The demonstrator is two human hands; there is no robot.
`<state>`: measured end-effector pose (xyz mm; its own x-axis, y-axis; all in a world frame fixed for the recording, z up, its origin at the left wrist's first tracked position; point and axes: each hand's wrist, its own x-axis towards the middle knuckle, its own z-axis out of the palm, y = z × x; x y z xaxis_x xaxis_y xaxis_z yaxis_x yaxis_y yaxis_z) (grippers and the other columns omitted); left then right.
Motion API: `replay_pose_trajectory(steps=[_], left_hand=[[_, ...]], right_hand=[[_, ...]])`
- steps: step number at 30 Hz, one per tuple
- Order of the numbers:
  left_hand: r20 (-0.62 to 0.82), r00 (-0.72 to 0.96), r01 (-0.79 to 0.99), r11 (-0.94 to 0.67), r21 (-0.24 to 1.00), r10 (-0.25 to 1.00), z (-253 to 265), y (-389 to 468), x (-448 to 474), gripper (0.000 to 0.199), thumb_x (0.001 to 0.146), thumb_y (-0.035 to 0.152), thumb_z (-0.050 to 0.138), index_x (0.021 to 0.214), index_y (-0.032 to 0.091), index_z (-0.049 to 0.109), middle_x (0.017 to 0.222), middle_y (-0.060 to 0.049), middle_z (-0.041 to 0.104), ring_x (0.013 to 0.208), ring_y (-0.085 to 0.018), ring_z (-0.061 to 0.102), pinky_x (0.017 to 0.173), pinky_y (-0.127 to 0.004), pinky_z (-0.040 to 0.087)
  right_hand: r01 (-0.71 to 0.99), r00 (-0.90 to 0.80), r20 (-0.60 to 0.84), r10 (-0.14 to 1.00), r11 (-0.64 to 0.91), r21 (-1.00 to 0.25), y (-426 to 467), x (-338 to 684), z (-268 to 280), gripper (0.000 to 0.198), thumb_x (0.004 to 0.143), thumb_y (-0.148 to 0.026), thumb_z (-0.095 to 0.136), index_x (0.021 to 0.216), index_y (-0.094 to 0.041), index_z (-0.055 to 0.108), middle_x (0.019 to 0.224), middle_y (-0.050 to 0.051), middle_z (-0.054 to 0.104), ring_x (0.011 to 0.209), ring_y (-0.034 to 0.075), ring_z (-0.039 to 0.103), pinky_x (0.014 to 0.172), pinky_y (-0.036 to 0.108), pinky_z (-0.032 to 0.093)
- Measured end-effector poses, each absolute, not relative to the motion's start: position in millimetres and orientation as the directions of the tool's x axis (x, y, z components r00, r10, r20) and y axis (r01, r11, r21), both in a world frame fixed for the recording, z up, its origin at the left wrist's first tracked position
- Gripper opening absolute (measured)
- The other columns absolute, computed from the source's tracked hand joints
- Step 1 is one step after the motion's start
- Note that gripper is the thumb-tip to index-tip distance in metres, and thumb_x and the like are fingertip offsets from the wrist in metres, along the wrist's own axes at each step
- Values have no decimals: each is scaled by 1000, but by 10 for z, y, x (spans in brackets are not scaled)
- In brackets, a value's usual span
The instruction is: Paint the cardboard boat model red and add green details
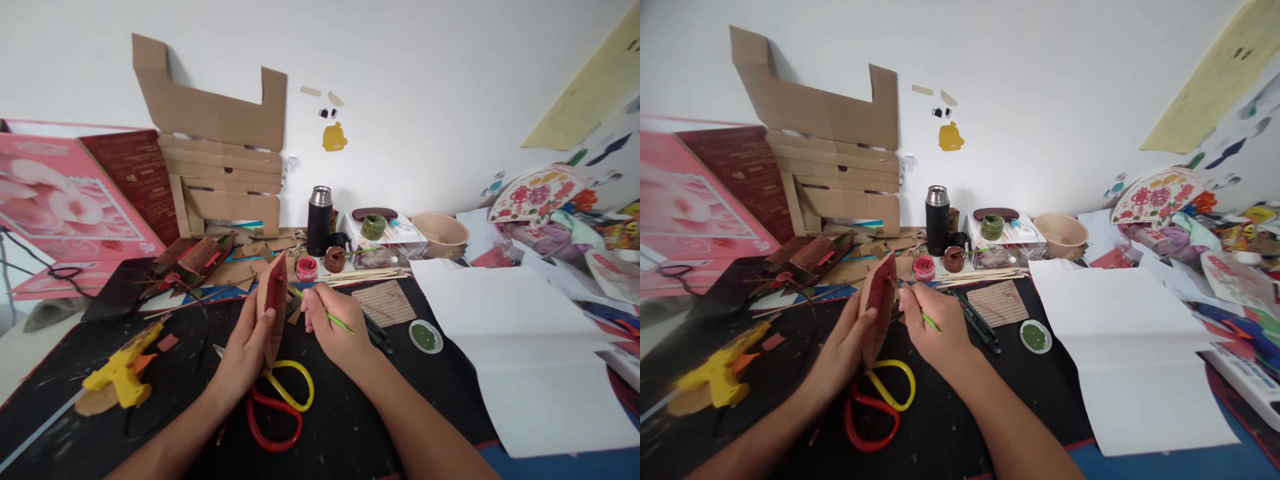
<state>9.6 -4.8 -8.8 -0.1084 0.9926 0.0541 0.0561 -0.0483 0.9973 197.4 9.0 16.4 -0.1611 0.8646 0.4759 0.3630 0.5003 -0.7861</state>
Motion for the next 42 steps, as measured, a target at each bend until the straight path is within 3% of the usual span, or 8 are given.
replay_pose_trajectory(steps=[5, 13, 17, 21, 28, 37, 40, 42], left_hand=[[91, -155, 76, -80, 994, 984, -88, -24, 77, 53, 103, 41, 67, 154, 29, 64, 166, -5, 62, 163, -30, 44, 135, -40, 30], [111, -96, 135, -97, 986, 989, -107, -33, 90, 59, 105, 43, 63, 162, 26, 55, 174, -7, 53, 165, -29, 40, 137, -42, 22], [105, -186, 126, -82, 989, 977, -78, 1, 51, 50, 102, 41, 66, 150, 26, 65, 158, -7, 68, 159, -32, 48, 133, -40, 32], [130, -198, 128, -105, 986, 972, -72, 12, 33, 45, 101, 37, 69, 145, 29, 69, 151, -5, 72, 153, -31, 56, 130, -37, 35], [108, -103, 166, -89, 982, 989, -101, -14, 65, 57, 104, 43, 63, 157, 24, 58, 167, -10, 60, 161, -32, 46, 137, -43, 23], [61, -75, 188, -46, 981, 995, -110, -35, 84, 72, 101, 50, 64, 166, 23, 49, 177, -11, 49, 166, -34, 39, 138, -47, 21], [86, -56, 245, -70, 967, 995, -154, -27, 90, 77, 101, 54, 61, 169, 20, 44, 178, -14, 46, 166, -36, 39, 138, -52, 23], [86, -55, 279, -67, 958, 995, -179, -30, 94, 81, 101, 57, 59, 170, 19, 41, 176, -16, 48, 162, -38, 44, 134, -57, 32]], right_hand=[[387, -157, 491, 857, 510, -768, 95, 1995, 166, 39, 117, -39, 45, 85, -25, 61, 61, -2, 64, 55, 16, 66, 61, 27, 48], [406, -187, 500, 846, 530, -744, 85, 1970, 159, 38, 117, -38, 47, 85, -25, 63, 63, 0, 69, 56, 17, 68, 62, 28, 49], [434, -128, 509, 851, 510, -743, 111, 2007, 168, 43, 117, -44, 46, 83, -25, 63, 60, 0, 67, 55, 17, 67, 62, 28, 50], [320, -81, 504, 860, 502, -804, 121, 2019, 162, 47, 118, -48, 42, 83, -25, 62, 57, -2, 63, 51, 15, 64, 59, 27, 51], [342, -155, 541, 826, 559, -755, 84, 1991, 163, 37, 117, -37, 47, 86, -24, 63, 62, -1, 66, 55, 16, 66, 62, 28, 49], [405, -186, 519, 834, 546, -733, 85, 1977, 165, 33, 116, -32, 50, 85, -25, 60, 66, 0, 67, 59, 17, 68, 62, 28, 48], [411, -199, 543, 816, 572, -710, 89, 1974, 154, 34, 116, -31, 48, 85, -24, 59, 66, -1, 66, 59, 16, 68, 62, 27, 48], [431, -199, 565, 801, 589, -683, 98, 1977, 146, 34, 116, -30, 48, 85, -24, 59, 66, -1, 66, 59, 16, 68, 62, 27, 47]])
